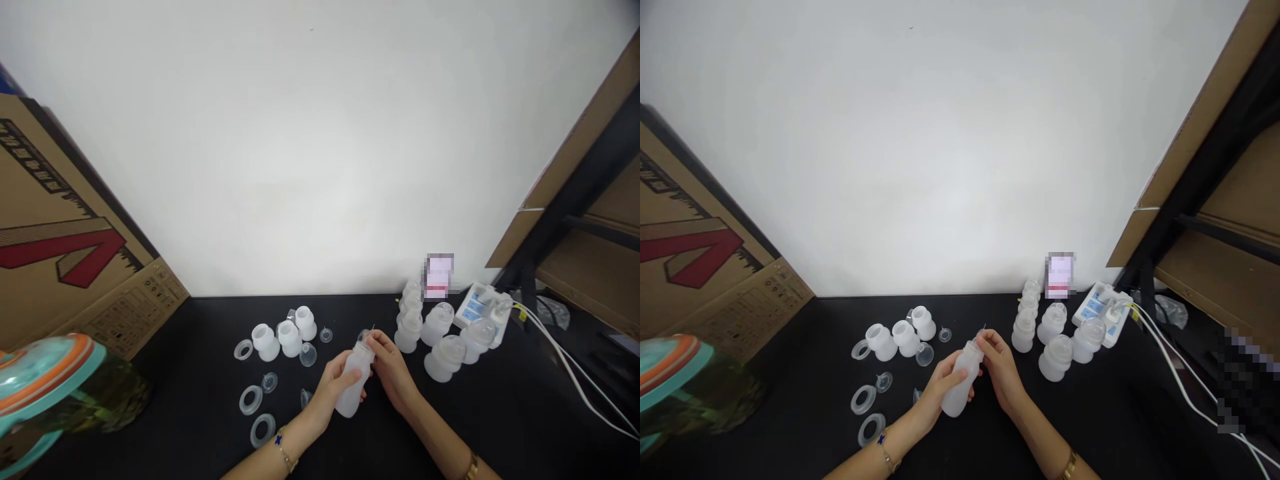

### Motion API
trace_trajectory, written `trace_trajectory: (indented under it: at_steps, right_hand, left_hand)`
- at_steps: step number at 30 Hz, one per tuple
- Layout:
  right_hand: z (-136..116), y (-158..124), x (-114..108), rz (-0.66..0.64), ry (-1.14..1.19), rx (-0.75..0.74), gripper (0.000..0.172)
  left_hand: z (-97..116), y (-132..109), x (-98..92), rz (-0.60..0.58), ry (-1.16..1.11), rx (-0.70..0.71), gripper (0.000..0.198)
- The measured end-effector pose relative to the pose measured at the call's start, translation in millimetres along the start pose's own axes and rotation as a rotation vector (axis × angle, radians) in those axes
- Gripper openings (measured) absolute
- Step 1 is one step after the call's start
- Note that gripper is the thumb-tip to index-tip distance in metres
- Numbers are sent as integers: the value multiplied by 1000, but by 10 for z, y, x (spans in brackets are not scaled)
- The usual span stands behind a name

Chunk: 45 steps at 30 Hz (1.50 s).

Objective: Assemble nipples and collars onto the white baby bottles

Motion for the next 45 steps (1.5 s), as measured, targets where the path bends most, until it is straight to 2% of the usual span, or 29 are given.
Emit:
trace_trajectory:
  at_steps: [3, 13, 32, 45]
  right_hand:
    - [-24, -21, 10, -13, -20, 3, 26]
    - [-97, -71, 60, -87, -104, 64, 47]
    - [-71, -38, 36, -34, -36, 51, 36]
    - [-44, -18, 15, -10, -36, 61, 36]
  left_hand:
    - [13, -14, 18, -9, -21, 8, 46]
    - [-2, -20, 27, -29, -82, 9, 46]
    - [0, -13, 21, -22, -69, -15, 45]
    - [29, -25, 37, -28, -41, -32, 45]
Point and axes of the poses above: each hand's wrist, its own y-axis towards the middle knuckle, its own x-axis out of the palm, z = x × y, the point moved 1 cm from there along y, towards the middle knuckle, and after that the axes turned 2 degrees about -x, right-handed, at the moved point
